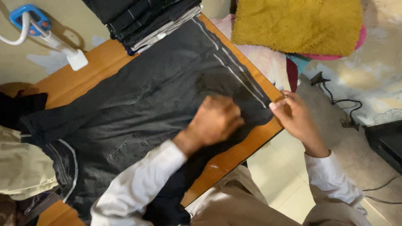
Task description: The person folds a black t-shirt on a wooden surface by smoothing it out and folding the sleeves and body into a compact rectangle.
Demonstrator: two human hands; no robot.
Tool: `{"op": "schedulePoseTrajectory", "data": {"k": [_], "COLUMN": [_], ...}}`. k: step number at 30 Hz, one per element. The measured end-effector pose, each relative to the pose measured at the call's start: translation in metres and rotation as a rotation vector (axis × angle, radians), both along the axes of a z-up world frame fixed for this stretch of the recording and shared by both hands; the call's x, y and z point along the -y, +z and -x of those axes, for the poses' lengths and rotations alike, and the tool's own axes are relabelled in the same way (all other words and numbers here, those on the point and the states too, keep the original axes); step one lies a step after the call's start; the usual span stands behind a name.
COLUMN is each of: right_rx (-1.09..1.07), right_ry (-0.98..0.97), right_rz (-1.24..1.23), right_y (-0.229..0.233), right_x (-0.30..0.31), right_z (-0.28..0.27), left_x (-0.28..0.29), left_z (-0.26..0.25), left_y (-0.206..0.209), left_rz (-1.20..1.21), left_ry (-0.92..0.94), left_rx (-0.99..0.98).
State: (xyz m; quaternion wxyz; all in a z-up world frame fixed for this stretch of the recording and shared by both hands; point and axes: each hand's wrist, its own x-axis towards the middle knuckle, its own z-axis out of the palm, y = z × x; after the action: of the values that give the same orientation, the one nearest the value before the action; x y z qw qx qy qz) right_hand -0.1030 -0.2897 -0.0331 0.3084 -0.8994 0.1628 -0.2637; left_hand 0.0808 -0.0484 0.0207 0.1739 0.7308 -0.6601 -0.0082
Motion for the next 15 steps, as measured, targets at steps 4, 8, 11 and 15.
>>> {"op": "schedulePoseTrajectory", "data": {"k": [4,8,11,15], "right_rx": [-0.273,-0.192,-0.11,-0.077], "right_ry": [-0.187,-0.049,0.035,0.008], "right_rz": [0.007,0.224,0.175,0.227], "right_y": [0.019,0.033,0.025,0.006], "right_x": [-0.007,-0.009,-0.006,0.002], "right_z": [-0.001,-0.002,-0.005,-0.01], "left_x": [-0.049,-0.084,-0.107,-0.122], "left_z": [0.049,0.072,0.078,0.08], "left_y": [0.002,0.004,0.005,0.008], "left_rz": [0.086,0.047,0.082,0.132], "left_ry": [-0.053,0.101,0.132,0.111], "left_rx": [0.045,0.058,0.098,0.062]}}
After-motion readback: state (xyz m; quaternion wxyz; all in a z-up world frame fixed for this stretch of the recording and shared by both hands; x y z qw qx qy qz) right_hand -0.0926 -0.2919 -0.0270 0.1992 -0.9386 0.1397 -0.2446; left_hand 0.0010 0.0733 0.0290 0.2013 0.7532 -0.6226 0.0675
